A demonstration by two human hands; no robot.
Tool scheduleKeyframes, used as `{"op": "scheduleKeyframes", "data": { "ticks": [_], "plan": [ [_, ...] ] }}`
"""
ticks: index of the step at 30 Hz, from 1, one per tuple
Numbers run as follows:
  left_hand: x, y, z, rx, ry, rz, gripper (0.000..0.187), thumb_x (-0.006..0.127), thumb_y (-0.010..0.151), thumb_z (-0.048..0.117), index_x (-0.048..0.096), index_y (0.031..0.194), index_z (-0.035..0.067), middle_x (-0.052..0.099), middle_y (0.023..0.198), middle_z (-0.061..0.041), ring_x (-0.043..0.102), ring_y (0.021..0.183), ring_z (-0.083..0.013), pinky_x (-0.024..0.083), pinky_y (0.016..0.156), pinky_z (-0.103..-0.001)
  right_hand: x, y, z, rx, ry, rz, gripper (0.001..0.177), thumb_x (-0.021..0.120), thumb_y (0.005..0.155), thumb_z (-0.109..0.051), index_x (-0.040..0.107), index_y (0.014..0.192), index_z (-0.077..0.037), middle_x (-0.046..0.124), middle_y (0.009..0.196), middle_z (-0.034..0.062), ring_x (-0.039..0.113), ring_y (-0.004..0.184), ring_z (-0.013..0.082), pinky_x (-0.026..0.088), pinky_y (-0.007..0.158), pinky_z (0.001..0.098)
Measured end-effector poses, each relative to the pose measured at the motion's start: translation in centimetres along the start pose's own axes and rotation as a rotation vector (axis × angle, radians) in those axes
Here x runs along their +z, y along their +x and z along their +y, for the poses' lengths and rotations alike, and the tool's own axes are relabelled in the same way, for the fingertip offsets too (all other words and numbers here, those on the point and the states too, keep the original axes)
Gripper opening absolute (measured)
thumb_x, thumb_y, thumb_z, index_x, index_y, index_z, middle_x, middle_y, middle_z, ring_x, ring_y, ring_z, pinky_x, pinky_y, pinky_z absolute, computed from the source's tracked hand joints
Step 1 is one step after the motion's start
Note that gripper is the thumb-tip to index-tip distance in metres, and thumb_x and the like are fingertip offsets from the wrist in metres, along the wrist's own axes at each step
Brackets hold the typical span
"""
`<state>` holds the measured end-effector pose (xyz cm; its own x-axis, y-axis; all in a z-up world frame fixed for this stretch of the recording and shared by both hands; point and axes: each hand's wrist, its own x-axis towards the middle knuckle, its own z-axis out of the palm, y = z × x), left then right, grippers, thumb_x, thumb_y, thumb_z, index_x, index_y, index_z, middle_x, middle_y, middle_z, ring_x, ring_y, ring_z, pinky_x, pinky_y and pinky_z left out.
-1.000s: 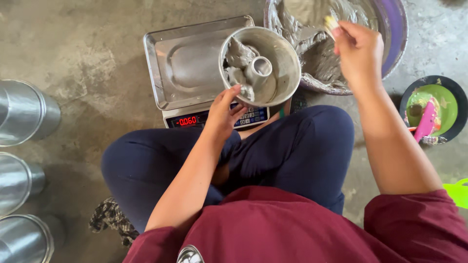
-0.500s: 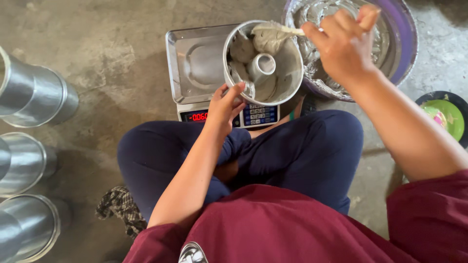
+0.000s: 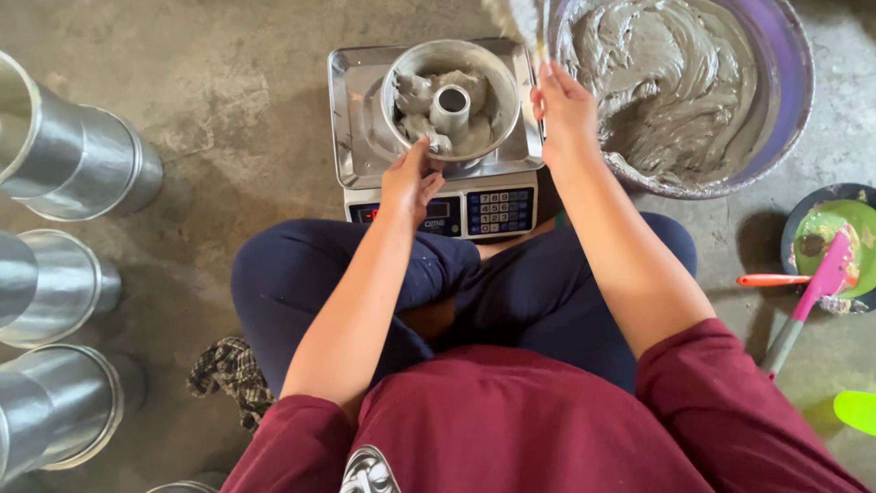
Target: The person scoops a gray paste from a large bowl and fills metal molds placed on a digital scale. They repeatedly transfer the paste into each mold, check the weight, and set filled molds aside.
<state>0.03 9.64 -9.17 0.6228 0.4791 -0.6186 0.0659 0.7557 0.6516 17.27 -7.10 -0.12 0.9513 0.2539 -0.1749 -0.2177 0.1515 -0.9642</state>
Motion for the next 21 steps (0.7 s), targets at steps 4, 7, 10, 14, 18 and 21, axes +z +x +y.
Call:
{"op": "scheduleKeyframes", "data": {
  "ticks": [4,7,10,14,18,21],
  "plan": [
    [-1.3,-1.2,-4.0,0.083,-0.114,0.023,0.051,0.071,0.09,0.024,0.05,0.134,0.008,0.064,0.12,-0.008,0.07,0.099,-0.0269,0.062,0.082,-0.038,-5.1,-2.1,-3.9,-0.155,0.045,0.025,0.03,0.07,0.102,-0.01,0.069,0.131,-0.001,0.077,0.095,0.0099,0.069,0.072,0.0142,0.052,0.058,0.0269],
    [-1.7,-3.7,-6.4,0.043,-0.132,-0.03,0.04,0.068,0.092,0.014,0.054,0.129,0.007,0.063,0.109,-0.008,0.067,0.091,-0.0241,0.06,0.075,-0.037,-12.9,-4.3,-6.8,-0.557,-0.247,0.015,0.028,0.067,0.115,-0.01,0.066,0.142,-0.005,0.078,0.111,0.0131,0.078,0.088,0.0195,0.06,0.073,0.0282],
    [-1.0,-6.4,-8.6,-0.06,-0.038,-0.065,0.033,0.065,0.09,0.011,0.059,0.123,0.009,0.065,0.102,-0.006,0.068,0.084,-0.0195,0.058,0.069,-0.034,-20.6,-6.4,-6.2,-0.771,-0.856,0.239,0.041,0.05,0.112,-0.003,0.06,0.151,-0.005,0.076,0.105,0.0135,0.073,0.09,0.024,0.054,0.077,0.0331],
    [0.9,-9.0,-9.9,-0.193,0.065,-0.187,0.03,0.065,0.092,0.015,0.062,0.121,0.011,0.068,0.105,-0.005,0.069,0.085,-0.0157,0.057,0.068,-0.03,-27.0,-6.6,-4.5,-0.338,-2.118,0.132,0.025,0.053,0.11,-0.024,0.075,0.12,-0.014,0.075,0.095,0.0204,0.073,0.085,0.0382,0.054,0.069,0.0494],
    [2.6,-10.1,-9.7,-0.19,0.104,-0.199,0.031,0.065,0.093,0.016,0.062,0.123,0.011,0.067,0.105,-0.003,0.068,0.086,-0.0157,0.057,0.069,-0.03,-29.5,-7.1,-3.9,-0.412,-1.909,0.135,0.028,0.047,0.113,-0.02,0.071,0.128,-0.021,0.074,0.098,0.0195,0.071,0.093,0.0401,0.052,0.078,0.0516],
    [3.4,-10.1,-9.0,-0.161,0.105,-0.225,0.031,0.065,0.093,0.016,0.062,0.124,0.01,0.066,0.104,-0.003,0.068,0.086,-0.0164,0.057,0.069,-0.03,-29.3,-6.9,-3.5,-0.378,-1.946,0.065,0.032,0.049,0.107,-0.018,0.072,0.128,-0.022,0.073,0.093,0.021,0.071,0.089,0.0413,0.051,0.073,0.0514]
  ]
}}
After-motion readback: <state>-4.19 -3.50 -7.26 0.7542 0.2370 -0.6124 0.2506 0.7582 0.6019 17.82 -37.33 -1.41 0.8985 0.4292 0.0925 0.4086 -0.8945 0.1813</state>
